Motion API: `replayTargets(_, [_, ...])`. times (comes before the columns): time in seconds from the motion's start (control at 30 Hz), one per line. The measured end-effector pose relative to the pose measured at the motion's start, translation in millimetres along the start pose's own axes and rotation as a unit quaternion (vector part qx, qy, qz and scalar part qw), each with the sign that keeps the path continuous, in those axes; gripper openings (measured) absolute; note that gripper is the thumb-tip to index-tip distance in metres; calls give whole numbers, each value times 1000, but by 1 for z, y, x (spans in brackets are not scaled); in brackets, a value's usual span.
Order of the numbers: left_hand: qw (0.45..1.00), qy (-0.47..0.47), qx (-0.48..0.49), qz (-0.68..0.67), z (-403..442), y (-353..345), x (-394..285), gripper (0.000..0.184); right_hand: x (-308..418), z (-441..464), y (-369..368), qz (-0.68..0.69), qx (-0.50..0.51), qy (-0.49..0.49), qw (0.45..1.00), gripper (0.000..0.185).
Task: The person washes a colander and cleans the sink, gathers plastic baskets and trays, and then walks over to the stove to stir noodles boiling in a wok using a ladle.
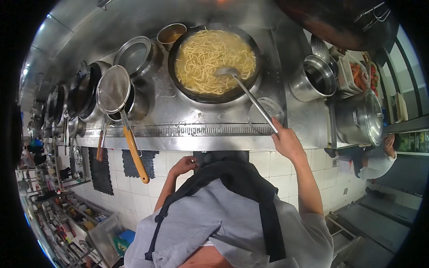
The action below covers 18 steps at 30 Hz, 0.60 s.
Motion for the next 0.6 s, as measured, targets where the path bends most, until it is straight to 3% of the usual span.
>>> replayTargets(0.13, [998, -5, -39, -45, -10, -5, -15, 44, -6, 3, -7, 155, -10, 34, 987, 62])
replayTargets(0.23, [994, 7, -58, -92, -21, -6, -19, 44, 17, 9, 12, 210, 56, -133, 967, 55])
replayTargets(0.33, [990, 51, -72, -114, -32, -9, -4, 38, 26, 50, 5, 162, -33, -77, 983, 43])
replayTargets(0.43, [974, 128, -116, -146, -47, -20, 60, 31, 6, 106, -29, 44, -187, 69, 979, 38])
replayTargets(0.47, [965, 157, -134, -161, -58, -27, 83, 29, 5, 117, -38, 39, -187, 49, 980, 36])
replayTargets(0.5, [974, 127, -156, -104, -74, -34, 96, 27, 9, 126, -46, 33, -188, 29, 981, 33])
replayTargets(0.53, [963, 169, -177, -116, -88, -42, 105, 26, 15, 130, -52, 27, -188, 10, 982, 31])
replayTargets(0.6, [932, 249, -223, -144, -117, -58, 122, 23, 42, 127, -59, 149, -61, -89, 983, 26])
Point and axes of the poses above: each hand's wrist, its own z-axis towards the middle knuckle, its own y-axis out of the back of the hand, x = y × z, the point moved 1 cm from there along z, towards the middle knuckle, and after that the axes turned 7 degrees about -y, right-handed, at the moved point
